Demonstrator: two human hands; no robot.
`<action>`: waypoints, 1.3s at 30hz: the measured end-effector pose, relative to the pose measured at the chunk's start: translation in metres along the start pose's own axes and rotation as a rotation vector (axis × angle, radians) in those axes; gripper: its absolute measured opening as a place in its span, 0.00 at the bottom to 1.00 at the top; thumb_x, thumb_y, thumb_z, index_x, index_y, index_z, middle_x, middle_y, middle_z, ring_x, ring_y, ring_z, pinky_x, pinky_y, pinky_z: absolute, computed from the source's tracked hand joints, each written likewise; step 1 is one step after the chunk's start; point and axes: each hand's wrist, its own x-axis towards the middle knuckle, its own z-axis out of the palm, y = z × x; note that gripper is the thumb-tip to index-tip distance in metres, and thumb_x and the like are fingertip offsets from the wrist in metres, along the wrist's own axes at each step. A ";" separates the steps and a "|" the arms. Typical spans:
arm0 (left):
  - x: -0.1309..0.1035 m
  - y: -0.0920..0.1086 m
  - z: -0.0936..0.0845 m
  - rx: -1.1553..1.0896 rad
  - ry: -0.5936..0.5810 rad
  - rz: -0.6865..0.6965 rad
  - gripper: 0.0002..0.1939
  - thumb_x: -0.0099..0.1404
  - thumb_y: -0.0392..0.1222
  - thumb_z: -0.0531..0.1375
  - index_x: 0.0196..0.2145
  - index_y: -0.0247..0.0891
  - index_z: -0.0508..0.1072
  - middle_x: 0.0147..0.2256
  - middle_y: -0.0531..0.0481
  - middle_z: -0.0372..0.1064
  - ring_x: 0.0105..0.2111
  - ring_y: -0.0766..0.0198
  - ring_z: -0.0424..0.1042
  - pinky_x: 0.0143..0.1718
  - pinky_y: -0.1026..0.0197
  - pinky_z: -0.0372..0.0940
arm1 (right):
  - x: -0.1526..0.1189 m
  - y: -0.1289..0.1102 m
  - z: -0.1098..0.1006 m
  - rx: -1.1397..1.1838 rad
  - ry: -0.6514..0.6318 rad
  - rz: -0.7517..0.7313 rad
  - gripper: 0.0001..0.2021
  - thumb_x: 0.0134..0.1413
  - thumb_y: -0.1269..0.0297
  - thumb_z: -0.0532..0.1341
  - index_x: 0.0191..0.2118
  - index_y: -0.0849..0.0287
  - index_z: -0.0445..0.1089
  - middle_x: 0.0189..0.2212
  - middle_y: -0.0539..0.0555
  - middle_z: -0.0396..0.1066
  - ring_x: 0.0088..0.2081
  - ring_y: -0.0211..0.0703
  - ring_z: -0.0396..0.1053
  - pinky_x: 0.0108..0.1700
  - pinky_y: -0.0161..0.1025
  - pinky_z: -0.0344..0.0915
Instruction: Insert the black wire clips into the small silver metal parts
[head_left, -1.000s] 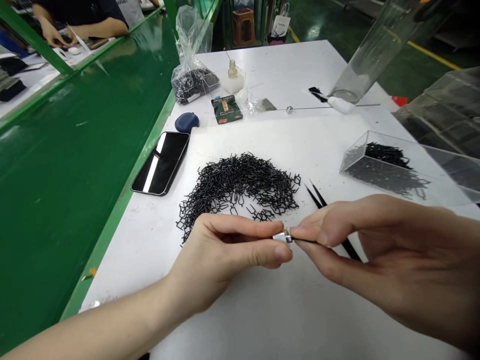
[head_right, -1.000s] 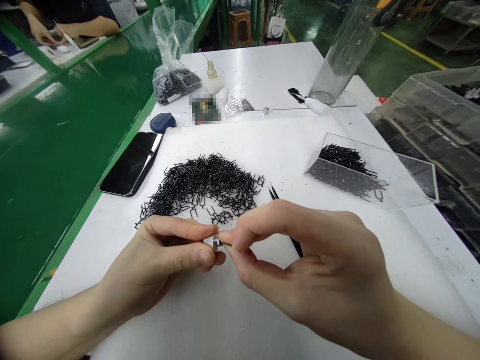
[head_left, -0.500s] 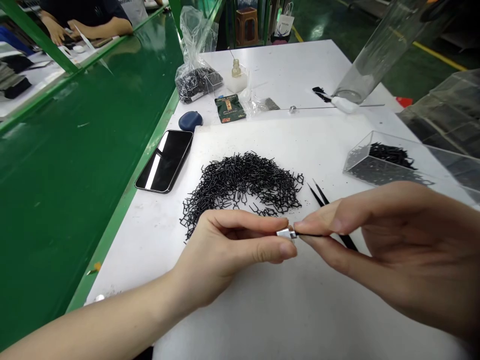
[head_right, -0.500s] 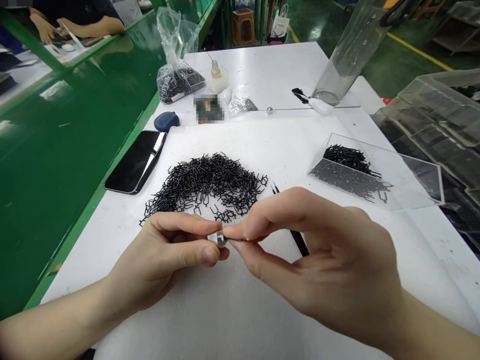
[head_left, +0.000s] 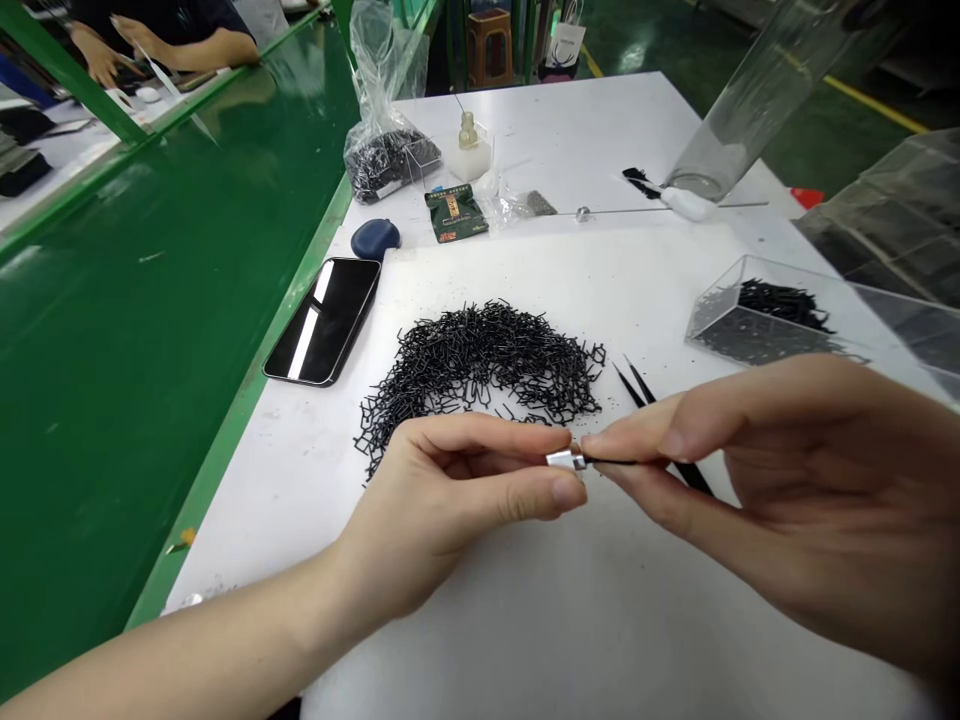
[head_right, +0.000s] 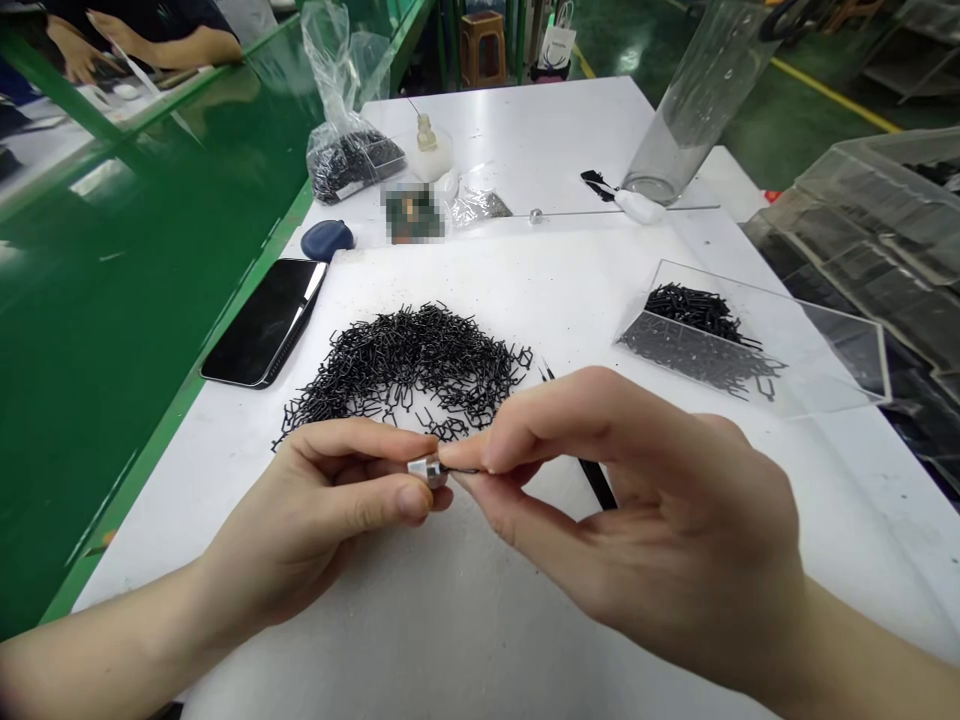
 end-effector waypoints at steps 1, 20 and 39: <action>0.000 0.000 0.000 0.001 -0.006 0.003 0.10 0.60 0.32 0.80 0.36 0.45 0.89 0.33 0.57 0.87 0.34 0.71 0.86 0.42 0.75 0.79 | 0.000 0.000 0.000 0.000 0.002 0.006 0.17 0.52 0.77 0.74 0.41 0.48 0.76 0.35 0.44 0.84 0.38 0.45 0.87 0.42 0.37 0.85; 0.002 -0.001 -0.003 -0.019 -0.037 0.036 0.12 0.64 0.28 0.76 0.39 0.45 0.88 0.34 0.58 0.87 0.37 0.71 0.86 0.44 0.75 0.79 | 0.003 -0.006 0.001 -0.272 0.011 -0.030 0.09 0.57 0.71 0.72 0.40 0.48 0.81 0.35 0.43 0.87 0.29 0.36 0.83 0.29 0.33 0.79; 0.003 -0.001 0.001 -0.014 -0.031 0.028 0.10 0.64 0.28 0.76 0.38 0.43 0.88 0.35 0.59 0.87 0.37 0.71 0.86 0.45 0.74 0.80 | 0.005 -0.012 -0.001 -0.353 0.032 0.140 0.03 0.57 0.61 0.72 0.37 0.41 0.83 0.34 0.44 0.84 0.28 0.41 0.78 0.30 0.43 0.80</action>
